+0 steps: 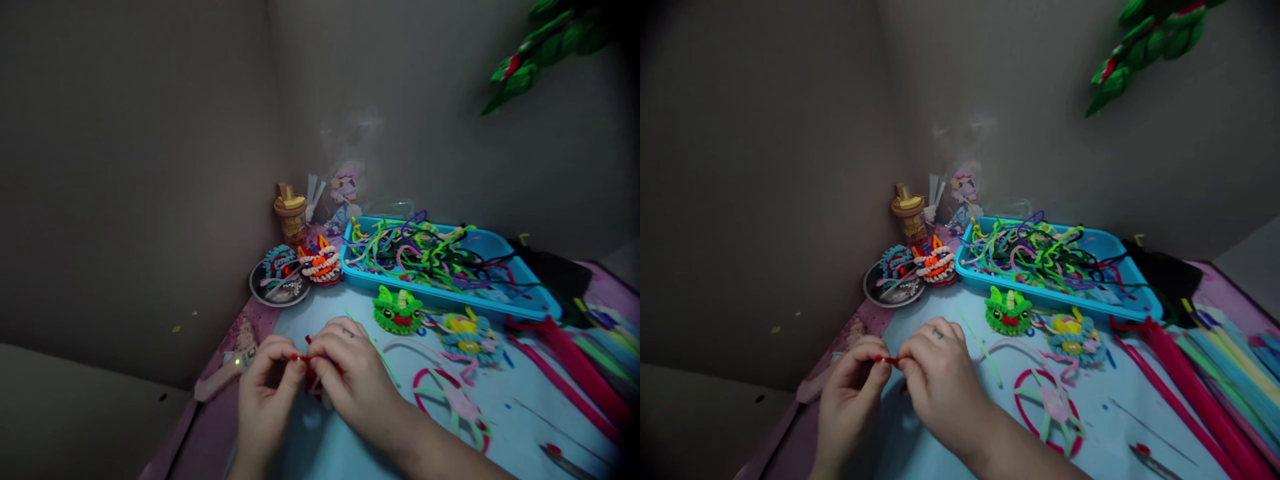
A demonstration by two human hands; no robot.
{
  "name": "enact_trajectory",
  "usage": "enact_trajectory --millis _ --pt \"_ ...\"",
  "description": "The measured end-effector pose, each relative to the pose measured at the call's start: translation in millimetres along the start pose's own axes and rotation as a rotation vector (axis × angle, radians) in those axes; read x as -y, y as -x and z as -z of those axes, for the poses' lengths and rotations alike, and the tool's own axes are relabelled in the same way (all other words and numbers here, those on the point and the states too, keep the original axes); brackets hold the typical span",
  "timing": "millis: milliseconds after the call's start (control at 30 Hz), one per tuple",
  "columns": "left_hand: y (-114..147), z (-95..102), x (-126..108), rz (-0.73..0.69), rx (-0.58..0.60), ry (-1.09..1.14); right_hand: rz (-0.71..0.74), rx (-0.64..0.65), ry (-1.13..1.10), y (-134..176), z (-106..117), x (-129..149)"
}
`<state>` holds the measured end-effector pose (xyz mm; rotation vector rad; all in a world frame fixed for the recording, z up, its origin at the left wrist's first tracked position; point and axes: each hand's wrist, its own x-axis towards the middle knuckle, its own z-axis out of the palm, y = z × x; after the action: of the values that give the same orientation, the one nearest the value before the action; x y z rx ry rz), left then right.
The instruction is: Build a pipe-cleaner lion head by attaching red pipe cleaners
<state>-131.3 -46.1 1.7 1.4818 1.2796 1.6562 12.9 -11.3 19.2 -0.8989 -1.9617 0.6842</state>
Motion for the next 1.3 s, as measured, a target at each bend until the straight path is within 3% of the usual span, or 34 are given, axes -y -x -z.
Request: enact_trajectory --millis 233,467,833,1067,1300 --pt "2 -1.2 0 -0.106 -0.044 -0.163 0.012 -0.049 0.012 1 -3 0" --pt "4 -3.9 1 -0.119 -0.029 -0.219 0.026 -0.064 0.012 2 -5 -1" --pt "2 -1.7 -3 -0.114 -0.078 -0.203 -0.004 0.005 -0.051 -4 5 5" --pt "2 3.9 -4 -0.136 -0.074 -0.259 -0.029 0.06 -0.124 -3 -1 4" --pt "-5 9.8 -31 -0.282 0.044 -0.475 0.103 0.094 0.193 2 -3 3"
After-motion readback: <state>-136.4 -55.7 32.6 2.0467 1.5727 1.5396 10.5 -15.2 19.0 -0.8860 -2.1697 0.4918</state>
